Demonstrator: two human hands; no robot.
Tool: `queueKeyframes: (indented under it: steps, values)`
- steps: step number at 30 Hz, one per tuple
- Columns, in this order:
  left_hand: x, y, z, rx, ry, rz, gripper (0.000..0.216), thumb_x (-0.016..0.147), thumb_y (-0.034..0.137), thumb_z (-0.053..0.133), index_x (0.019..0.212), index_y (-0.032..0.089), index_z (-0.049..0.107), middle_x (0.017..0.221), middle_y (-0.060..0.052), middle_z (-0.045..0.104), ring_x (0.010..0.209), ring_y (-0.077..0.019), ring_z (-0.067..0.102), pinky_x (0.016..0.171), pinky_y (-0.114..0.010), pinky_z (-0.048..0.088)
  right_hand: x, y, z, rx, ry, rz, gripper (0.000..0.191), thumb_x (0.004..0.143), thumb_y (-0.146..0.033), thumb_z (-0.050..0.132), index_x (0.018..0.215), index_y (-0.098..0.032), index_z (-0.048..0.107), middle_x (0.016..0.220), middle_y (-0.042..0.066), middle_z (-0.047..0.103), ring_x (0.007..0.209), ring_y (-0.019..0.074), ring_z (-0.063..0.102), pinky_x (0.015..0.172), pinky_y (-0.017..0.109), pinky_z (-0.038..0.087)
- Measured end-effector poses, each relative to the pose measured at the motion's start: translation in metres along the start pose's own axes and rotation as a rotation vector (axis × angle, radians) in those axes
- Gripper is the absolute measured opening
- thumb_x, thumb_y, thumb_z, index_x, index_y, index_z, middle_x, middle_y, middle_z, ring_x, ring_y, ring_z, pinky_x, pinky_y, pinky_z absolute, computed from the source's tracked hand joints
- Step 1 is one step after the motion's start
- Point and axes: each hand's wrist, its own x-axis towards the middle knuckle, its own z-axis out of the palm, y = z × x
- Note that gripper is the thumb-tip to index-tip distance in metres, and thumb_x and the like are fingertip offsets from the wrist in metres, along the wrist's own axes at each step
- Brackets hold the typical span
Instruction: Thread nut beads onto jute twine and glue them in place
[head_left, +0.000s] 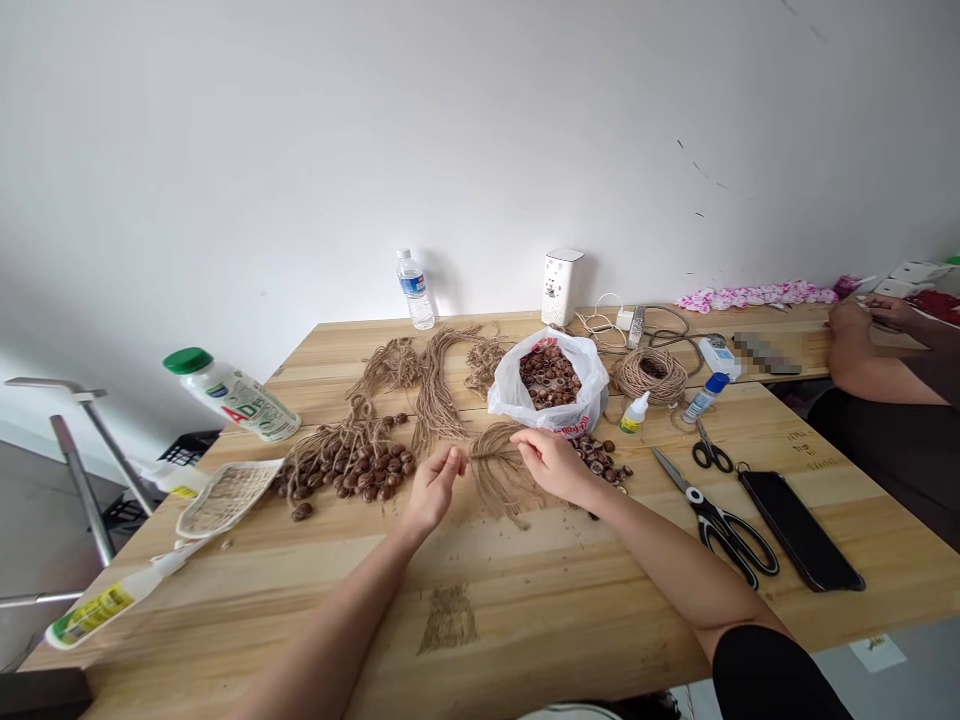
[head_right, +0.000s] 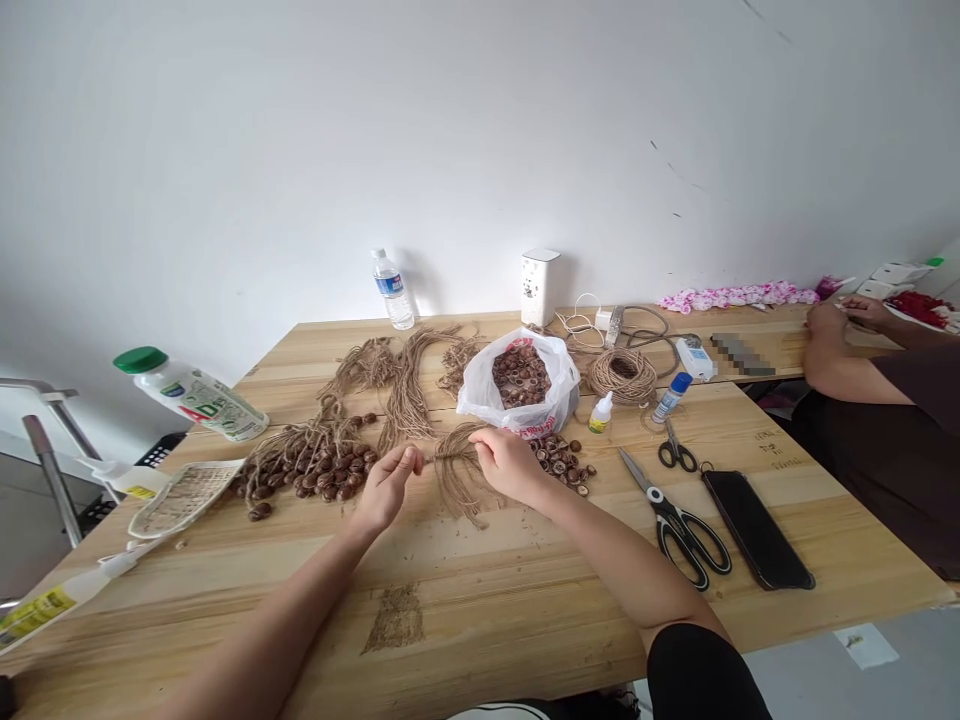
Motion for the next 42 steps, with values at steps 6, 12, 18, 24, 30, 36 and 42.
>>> queueKeyframes:
  steps: [6,12,18,24,30,36,42]
  values:
    - [-0.02,0.029,0.029,-0.763,-0.3,-0.247,0.035,0.086,0.042,0.048,0.06,0.017,0.047,0.042,0.006,0.035,0.047,-0.0105,0.035,0.054,-0.026,0.031,-0.002,-0.021,-0.009,0.206,-0.045,-0.097,0.019,0.09,-0.021,0.045,0.098,-0.016,0.062,0.095,0.009,0.067,0.092,0.0182,0.061,0.082,0.032,0.048]
    - [-0.026,0.039,0.031,-0.958,-0.388,-0.355,0.037,0.089,0.036,0.043,0.071,0.01,0.062,0.067,-0.01,0.068,0.057,-0.0167,0.06,0.058,-0.029,0.042,-0.008,-0.04,-0.012,0.294,-0.11,-0.281,0.023,0.093,-0.023,0.041,0.101,-0.014,0.06,0.092,0.01,0.065,0.087,0.0172,0.06,0.081,0.033,0.047]
    - [-0.025,0.043,0.026,-1.076,-0.451,-0.436,0.045,0.092,0.038,0.036,0.093,0.006,0.068,0.091,-0.017,0.072,0.085,-0.0254,0.068,0.08,-0.037,0.048,-0.006,-0.036,-0.026,0.198,-0.183,-0.187,0.024,0.093,-0.019,0.04,0.083,-0.015,0.062,0.077,0.004,0.064,0.072,0.014,0.056,0.07,0.026,0.044]
    - [-0.023,0.039,0.025,-1.119,-0.426,-0.42,0.045,0.093,0.036,0.033,0.1,0.008,0.068,0.099,-0.016,0.071,0.095,-0.0262,0.065,0.09,-0.04,0.045,-0.002,-0.036,-0.046,0.135,-0.332,-0.165,0.025,0.092,-0.02,0.041,0.08,-0.015,0.063,0.07,0.002,0.061,0.064,0.0118,0.052,0.063,0.023,0.039]
    - [-0.024,0.041,0.026,-1.057,-0.374,-0.354,0.038,0.09,0.037,0.041,0.098,0.011,0.068,0.1,-0.013,0.071,0.095,-0.0258,0.065,0.094,-0.042,0.043,-0.004,-0.041,-0.056,0.154,-0.376,-0.134,0.021,0.089,-0.019,0.047,0.101,-0.016,0.063,0.087,0.004,0.067,0.073,0.0129,0.058,0.065,0.023,0.042]
    - [-0.024,0.043,0.026,-0.95,-0.298,-0.303,0.037,0.086,0.041,0.049,0.105,0.015,0.065,0.106,-0.013,0.068,0.099,-0.027,0.063,0.099,-0.046,0.037,-0.006,-0.036,-0.053,-0.013,-0.305,-0.229,0.016,0.088,-0.024,0.053,0.087,-0.018,0.067,0.082,0.004,0.067,0.073,0.0151,0.059,0.069,0.026,0.044]
    - [-0.026,0.04,0.026,-0.895,-0.274,-0.289,0.039,0.085,0.044,0.051,0.106,0.015,0.065,0.105,-0.012,0.067,0.096,-0.0265,0.063,0.098,-0.047,0.038,-0.006,-0.036,-0.047,-0.104,-0.287,-0.281,0.014,0.087,-0.017,0.053,0.081,-0.018,0.065,0.083,0.005,0.065,0.074,0.0153,0.059,0.067,0.025,0.043]
